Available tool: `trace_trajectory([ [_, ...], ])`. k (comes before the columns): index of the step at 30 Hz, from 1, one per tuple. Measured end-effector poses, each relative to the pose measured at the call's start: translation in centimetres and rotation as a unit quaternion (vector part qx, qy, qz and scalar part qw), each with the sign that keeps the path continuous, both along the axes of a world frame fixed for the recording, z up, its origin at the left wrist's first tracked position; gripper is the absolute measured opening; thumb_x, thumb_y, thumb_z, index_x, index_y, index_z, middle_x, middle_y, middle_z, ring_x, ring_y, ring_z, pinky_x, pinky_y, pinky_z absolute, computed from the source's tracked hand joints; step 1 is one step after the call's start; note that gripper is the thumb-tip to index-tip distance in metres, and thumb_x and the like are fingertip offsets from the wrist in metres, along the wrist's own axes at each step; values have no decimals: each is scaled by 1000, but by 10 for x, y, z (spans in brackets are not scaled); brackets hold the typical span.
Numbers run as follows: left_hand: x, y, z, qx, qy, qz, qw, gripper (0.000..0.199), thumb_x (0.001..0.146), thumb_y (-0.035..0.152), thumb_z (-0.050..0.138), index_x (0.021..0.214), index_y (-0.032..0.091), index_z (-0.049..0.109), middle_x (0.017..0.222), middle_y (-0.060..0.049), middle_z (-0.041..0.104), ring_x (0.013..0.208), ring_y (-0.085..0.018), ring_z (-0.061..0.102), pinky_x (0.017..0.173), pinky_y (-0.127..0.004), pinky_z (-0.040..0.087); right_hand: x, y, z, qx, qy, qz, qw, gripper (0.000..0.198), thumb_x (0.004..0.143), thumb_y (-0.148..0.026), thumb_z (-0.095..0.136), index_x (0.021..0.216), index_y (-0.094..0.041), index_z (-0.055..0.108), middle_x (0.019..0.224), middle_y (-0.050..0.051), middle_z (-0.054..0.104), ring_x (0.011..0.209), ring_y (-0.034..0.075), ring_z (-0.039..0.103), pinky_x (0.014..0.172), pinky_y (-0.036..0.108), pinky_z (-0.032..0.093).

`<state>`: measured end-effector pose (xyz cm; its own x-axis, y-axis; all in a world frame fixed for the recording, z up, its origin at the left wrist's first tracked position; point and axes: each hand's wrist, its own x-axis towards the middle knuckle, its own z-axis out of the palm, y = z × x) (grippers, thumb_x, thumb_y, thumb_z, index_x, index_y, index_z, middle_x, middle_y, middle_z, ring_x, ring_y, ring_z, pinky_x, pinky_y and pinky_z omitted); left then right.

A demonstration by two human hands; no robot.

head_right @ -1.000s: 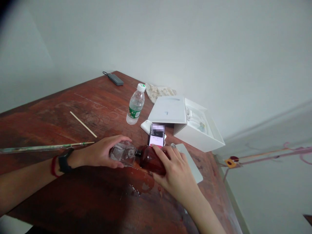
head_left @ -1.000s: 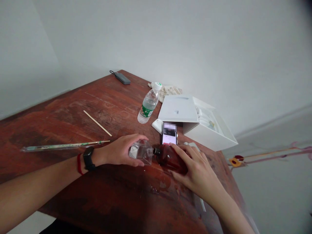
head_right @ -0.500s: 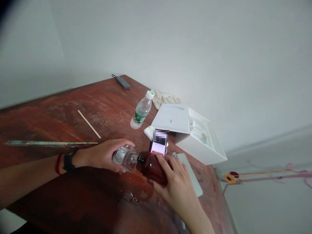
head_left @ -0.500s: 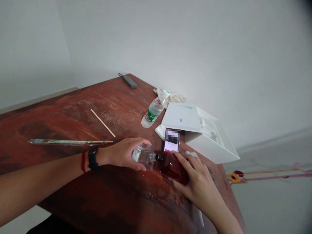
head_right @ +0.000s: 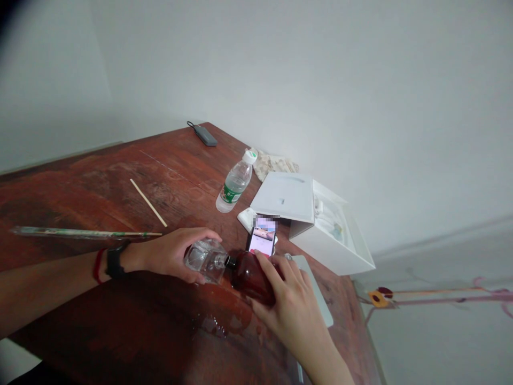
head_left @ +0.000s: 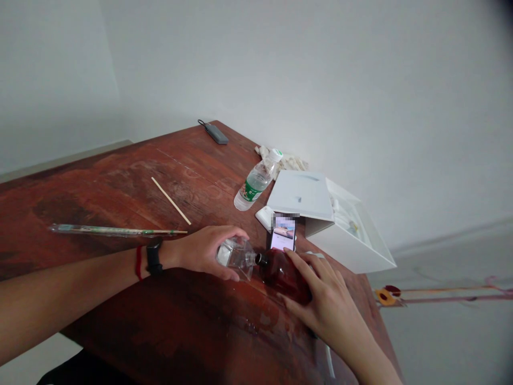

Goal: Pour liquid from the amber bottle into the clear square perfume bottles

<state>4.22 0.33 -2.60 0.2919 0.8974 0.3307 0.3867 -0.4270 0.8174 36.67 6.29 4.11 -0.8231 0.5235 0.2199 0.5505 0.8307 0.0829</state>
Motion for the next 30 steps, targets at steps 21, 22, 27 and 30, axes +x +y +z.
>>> trace_trajectory([
  [21, -2, -1, 6, -22, 26, 20, 999, 77, 72, 54, 95, 134, 21, 63, 129, -10, 76, 115, -34, 74, 103, -41, 56, -6, -2, 7, -10, 5, -4, 1000, 67, 93, -31, 71, 157, -25, 52, 126, 15, 69, 113, 39, 66, 92, 55, 54],
  [22, -2, -1, 6, -21, 28, 20, 999, 77, 73, 55, 95, 134, 21, 62, 130, -10, 76, 116, -34, 74, 103, -41, 56, -6, -3, 7, -10, 4, -5, 1000, 67, 93, -31, 71, 157, -25, 52, 126, 15, 69, 113, 39, 66, 92, 55, 54],
  [27, -1, -2, 5, -12, 38, 24, 999, 75, 74, 55, 94, 134, 21, 63, 130, -11, 76, 116, -34, 75, 104, -42, 56, -5, -3, 7, -2, -2, -7, 1000, 65, 94, -31, 71, 156, -24, 54, 132, 17, 69, 116, 40, 65, 91, 55, 54],
  [30, -1, -2, 4, -7, 42, 29, 999, 76, 74, 55, 93, 136, 22, 62, 129, -10, 76, 115, -34, 75, 103, -42, 56, -6, -3, 7, -1, -7, -10, 1000, 66, 93, -31, 71, 156, -24, 54, 137, 18, 68, 118, 41, 64, 91, 55, 54],
])
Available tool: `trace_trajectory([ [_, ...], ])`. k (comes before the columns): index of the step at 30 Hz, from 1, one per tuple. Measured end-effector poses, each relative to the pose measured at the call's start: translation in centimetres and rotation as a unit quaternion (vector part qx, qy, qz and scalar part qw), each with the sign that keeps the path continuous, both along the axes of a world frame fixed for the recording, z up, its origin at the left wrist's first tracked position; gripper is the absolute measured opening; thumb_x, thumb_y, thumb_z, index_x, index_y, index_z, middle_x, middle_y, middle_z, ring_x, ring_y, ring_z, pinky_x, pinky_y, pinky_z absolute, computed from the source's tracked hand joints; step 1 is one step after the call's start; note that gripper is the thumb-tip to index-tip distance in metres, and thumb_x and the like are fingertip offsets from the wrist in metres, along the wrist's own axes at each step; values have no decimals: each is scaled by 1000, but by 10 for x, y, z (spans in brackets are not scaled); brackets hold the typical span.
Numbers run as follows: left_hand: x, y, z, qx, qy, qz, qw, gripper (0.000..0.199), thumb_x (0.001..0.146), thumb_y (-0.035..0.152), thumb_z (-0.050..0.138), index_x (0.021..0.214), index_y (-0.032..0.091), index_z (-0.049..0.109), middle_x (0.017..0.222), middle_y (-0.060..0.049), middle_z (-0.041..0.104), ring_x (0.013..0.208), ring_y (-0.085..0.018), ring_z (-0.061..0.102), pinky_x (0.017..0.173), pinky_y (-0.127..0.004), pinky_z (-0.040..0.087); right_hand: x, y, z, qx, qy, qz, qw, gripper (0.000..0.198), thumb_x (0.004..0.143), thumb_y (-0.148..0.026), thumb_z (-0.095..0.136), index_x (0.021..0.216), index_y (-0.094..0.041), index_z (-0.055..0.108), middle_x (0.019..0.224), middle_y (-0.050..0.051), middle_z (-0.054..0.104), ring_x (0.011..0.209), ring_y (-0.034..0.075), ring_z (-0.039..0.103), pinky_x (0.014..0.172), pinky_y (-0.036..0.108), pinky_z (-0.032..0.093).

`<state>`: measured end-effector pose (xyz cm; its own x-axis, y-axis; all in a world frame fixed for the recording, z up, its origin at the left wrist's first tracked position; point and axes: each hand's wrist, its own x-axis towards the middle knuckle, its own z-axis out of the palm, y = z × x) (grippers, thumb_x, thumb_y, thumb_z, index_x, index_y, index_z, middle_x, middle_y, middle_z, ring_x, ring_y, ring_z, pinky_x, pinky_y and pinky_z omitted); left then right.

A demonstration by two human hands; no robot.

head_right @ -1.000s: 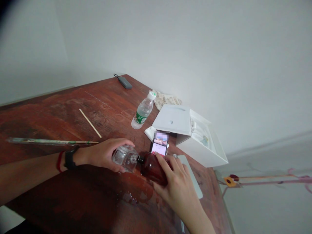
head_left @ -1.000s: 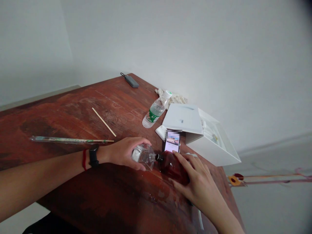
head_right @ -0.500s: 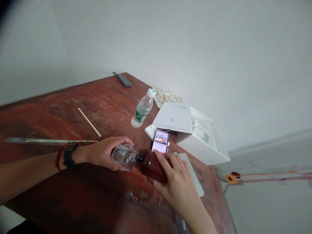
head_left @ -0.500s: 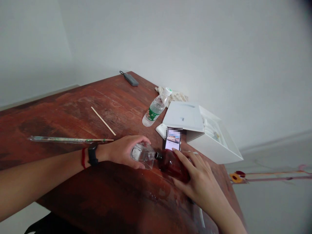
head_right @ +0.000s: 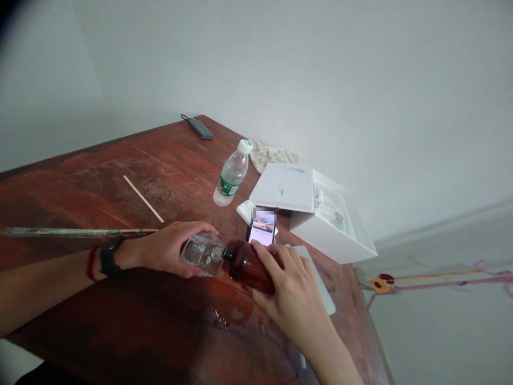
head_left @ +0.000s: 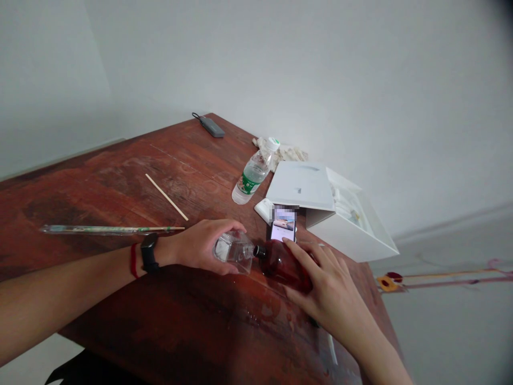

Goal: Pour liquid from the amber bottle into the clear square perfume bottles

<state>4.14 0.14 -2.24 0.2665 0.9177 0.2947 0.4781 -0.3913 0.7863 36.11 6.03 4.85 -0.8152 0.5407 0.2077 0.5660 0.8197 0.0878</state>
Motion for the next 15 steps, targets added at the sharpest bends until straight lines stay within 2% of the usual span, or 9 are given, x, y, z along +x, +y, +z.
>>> trace_trajectory([
  [15, 0, 0, 1, -3, -3, -5, 1000, 76, 74, 55, 93, 135, 22, 62, 128, -10, 77, 113, -33, 75, 103, -41, 56, -1, -1, 1, -1, -3, -5, 1000, 67, 95, -37, 72, 158, -26, 52, 138, 18, 68, 119, 41, 65, 92, 55, 53],
])
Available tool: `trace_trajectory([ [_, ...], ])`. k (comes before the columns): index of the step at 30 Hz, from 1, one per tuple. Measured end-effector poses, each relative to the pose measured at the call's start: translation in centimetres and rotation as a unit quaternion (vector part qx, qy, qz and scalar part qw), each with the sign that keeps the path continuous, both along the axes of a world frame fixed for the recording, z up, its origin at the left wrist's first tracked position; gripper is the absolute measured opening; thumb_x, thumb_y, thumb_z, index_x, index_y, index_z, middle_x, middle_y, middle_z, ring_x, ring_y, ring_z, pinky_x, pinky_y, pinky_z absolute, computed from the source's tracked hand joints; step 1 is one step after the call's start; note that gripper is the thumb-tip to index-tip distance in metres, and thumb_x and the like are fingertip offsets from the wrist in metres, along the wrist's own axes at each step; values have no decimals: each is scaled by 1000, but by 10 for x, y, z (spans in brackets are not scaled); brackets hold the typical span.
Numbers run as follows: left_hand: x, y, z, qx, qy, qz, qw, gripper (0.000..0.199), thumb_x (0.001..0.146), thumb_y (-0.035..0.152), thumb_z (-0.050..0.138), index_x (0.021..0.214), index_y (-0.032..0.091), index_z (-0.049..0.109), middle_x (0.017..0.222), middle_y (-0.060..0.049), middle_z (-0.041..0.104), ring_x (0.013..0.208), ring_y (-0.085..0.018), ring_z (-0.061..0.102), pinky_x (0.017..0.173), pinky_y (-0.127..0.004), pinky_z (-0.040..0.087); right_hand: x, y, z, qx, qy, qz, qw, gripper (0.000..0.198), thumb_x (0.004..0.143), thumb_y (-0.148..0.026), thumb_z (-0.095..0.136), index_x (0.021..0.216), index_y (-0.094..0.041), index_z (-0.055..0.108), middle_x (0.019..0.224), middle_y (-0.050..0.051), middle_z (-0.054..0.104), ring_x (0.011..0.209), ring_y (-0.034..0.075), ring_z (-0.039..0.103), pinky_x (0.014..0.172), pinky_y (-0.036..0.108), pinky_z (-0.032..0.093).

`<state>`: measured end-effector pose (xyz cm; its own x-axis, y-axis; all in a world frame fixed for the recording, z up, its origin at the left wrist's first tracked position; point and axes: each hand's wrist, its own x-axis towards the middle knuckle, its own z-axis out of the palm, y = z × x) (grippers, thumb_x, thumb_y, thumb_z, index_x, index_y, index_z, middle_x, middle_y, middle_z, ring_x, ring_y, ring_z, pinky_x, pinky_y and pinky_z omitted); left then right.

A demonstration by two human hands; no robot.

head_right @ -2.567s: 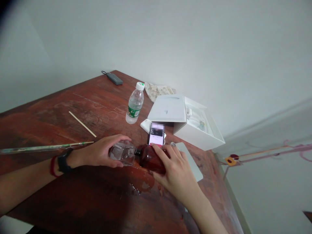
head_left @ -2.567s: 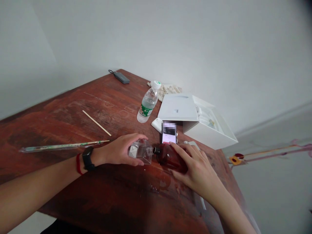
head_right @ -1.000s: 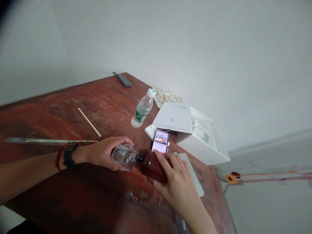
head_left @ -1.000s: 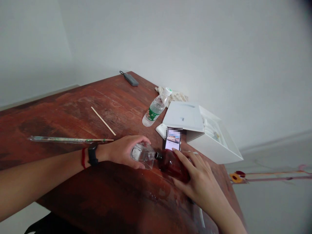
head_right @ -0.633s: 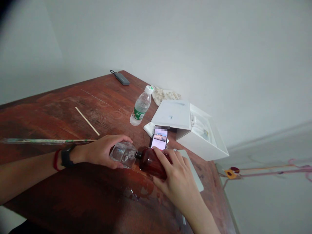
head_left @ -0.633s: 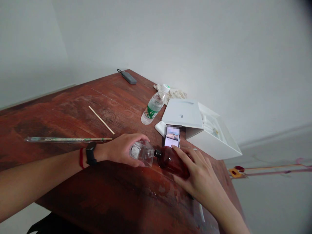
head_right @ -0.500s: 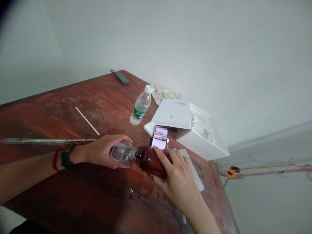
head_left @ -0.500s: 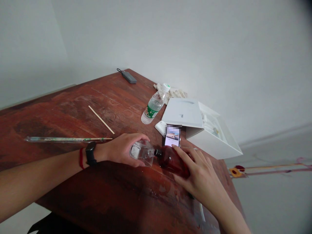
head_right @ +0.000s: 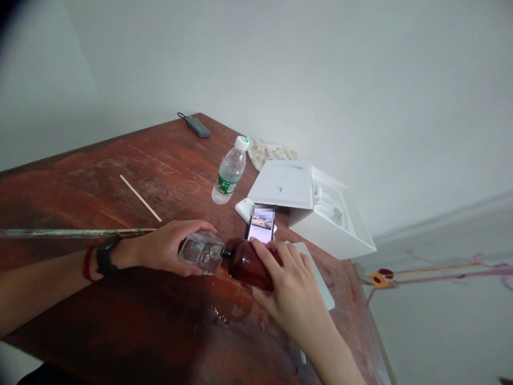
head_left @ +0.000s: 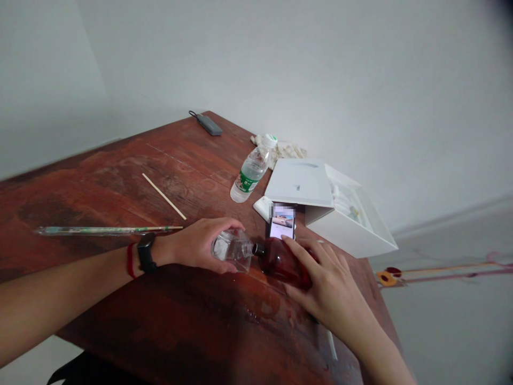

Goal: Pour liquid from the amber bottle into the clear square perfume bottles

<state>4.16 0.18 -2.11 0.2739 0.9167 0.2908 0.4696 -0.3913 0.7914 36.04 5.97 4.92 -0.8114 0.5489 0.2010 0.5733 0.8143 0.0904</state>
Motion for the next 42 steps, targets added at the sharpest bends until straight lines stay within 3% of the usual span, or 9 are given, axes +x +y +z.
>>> trace_trajectory([
  [42, 0, 0, 3, -11, -2, -10, 1000, 72, 76, 54, 92, 132, 21, 62, 127, -10, 77, 113, -33, 75, 102, -41, 56, -2, -3, 5, 6, -7, -4, 1000, 63, 95, -37, 73, 155, -23, 57, 133, 18, 70, 116, 40, 65, 89, 52, 53],
])
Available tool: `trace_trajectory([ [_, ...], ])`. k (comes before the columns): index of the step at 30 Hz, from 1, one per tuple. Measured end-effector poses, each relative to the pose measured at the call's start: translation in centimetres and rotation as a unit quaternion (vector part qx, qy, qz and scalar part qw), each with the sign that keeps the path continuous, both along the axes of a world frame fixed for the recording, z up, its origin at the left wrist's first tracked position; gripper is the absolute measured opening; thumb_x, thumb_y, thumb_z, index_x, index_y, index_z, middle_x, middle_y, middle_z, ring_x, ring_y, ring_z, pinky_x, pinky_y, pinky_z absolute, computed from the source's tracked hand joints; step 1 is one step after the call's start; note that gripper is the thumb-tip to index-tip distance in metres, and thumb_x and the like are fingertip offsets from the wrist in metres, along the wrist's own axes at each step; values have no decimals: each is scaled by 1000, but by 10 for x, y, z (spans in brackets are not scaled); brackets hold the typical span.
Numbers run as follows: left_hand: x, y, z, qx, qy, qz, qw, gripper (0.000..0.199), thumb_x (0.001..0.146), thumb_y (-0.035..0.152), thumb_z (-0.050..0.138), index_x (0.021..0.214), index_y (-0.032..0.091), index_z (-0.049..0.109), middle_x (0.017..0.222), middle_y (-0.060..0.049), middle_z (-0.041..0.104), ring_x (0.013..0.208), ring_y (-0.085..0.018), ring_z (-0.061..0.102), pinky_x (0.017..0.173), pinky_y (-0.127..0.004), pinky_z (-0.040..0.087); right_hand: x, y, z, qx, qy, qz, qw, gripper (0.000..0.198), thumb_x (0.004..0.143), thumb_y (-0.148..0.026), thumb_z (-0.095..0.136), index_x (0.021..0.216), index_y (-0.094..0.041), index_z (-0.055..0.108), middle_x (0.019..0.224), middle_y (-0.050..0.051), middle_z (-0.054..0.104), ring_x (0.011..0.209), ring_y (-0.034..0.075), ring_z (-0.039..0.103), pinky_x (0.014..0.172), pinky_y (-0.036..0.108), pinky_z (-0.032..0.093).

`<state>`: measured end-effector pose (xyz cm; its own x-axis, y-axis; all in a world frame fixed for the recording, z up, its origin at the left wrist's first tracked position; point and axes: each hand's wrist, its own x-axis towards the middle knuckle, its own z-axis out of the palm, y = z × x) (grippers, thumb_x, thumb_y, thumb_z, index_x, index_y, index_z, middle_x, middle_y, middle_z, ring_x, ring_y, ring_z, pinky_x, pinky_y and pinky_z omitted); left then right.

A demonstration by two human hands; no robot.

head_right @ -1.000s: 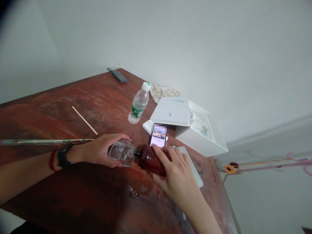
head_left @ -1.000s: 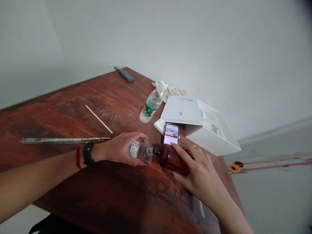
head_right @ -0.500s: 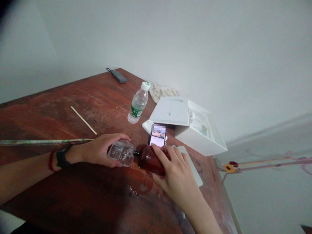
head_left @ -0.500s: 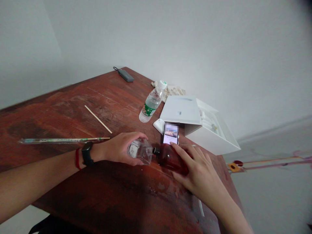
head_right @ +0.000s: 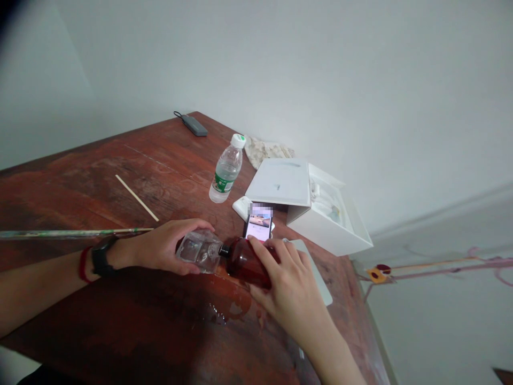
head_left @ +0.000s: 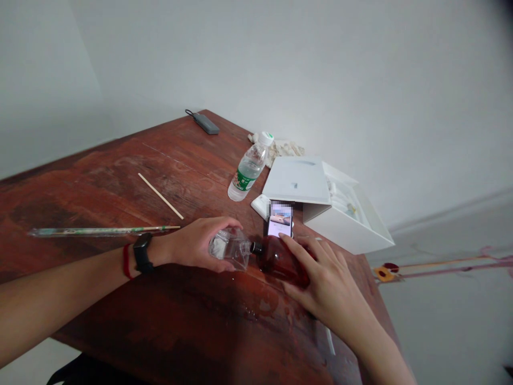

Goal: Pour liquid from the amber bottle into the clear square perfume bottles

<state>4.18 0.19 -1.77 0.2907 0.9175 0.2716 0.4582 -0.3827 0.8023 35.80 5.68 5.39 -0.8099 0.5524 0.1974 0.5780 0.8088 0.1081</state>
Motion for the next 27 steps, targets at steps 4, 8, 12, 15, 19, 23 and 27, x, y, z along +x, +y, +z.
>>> trace_trajectory([
  [4, 0, 0, 0, -3, -1, -5, 1000, 72, 76, 55, 92, 132, 21, 62, 127, -11, 77, 113, -33, 75, 102, -42, 55, 0, 0, -1, 7, 2, 8, 1000, 63, 95, -38, 74, 154, -22, 56, 132, 18, 70, 116, 40, 65, 90, 52, 53],
  [8, 0, 0, 1, -3, 4, -4, 1000, 73, 76, 55, 92, 132, 20, 62, 129, -11, 76, 114, -33, 75, 102, -42, 55, 0, 0, -1, 8, 1, 12, 1000, 65, 95, -37, 75, 155, -22, 55, 131, 17, 69, 116, 40, 64, 90, 52, 52],
  [12, 0, 0, 0, -3, 6, -1, 1000, 72, 76, 55, 92, 132, 21, 62, 129, -11, 76, 114, -33, 75, 101, -41, 56, 0, 0, 0, 5, -1, 9, 1000, 64, 95, -37, 74, 155, -24, 55, 132, 17, 69, 116, 39, 64, 90, 52, 52],
  [15, 0, 0, 0, -5, 4, -1, 1000, 73, 75, 54, 93, 132, 21, 62, 129, -11, 76, 114, -33, 75, 101, -40, 56, 0, 0, 0, 4, 1, 7, 1000, 63, 96, -38, 73, 154, -23, 55, 131, 17, 70, 115, 40, 65, 90, 53, 53],
  [19, 0, 0, -1, -5, 5, 3, 1000, 72, 75, 54, 92, 132, 21, 63, 128, -10, 76, 115, -33, 75, 101, -41, 56, 0, 0, 0, 4, 0, 6, 1000, 64, 95, -37, 74, 154, -22, 56, 131, 18, 70, 115, 40, 65, 88, 53, 53],
  [23, 0, 0, -1, -2, 4, 3, 1000, 74, 74, 56, 92, 132, 21, 62, 126, -10, 76, 112, -33, 75, 101, -42, 56, 0, 0, 0, 8, -2, 8, 1000, 64, 95, -37, 74, 154, -22, 56, 134, 19, 69, 116, 40, 65, 88, 53, 53],
  [27, 0, 1, -2, 0, 4, 1, 1000, 75, 74, 56, 92, 133, 20, 61, 126, -11, 77, 112, -33, 75, 101, -41, 56, 1, 1, 0, 5, -2, 7, 1000, 63, 95, -37, 73, 155, -23, 55, 132, 18, 69, 115, 40, 65, 90, 53, 53],
])
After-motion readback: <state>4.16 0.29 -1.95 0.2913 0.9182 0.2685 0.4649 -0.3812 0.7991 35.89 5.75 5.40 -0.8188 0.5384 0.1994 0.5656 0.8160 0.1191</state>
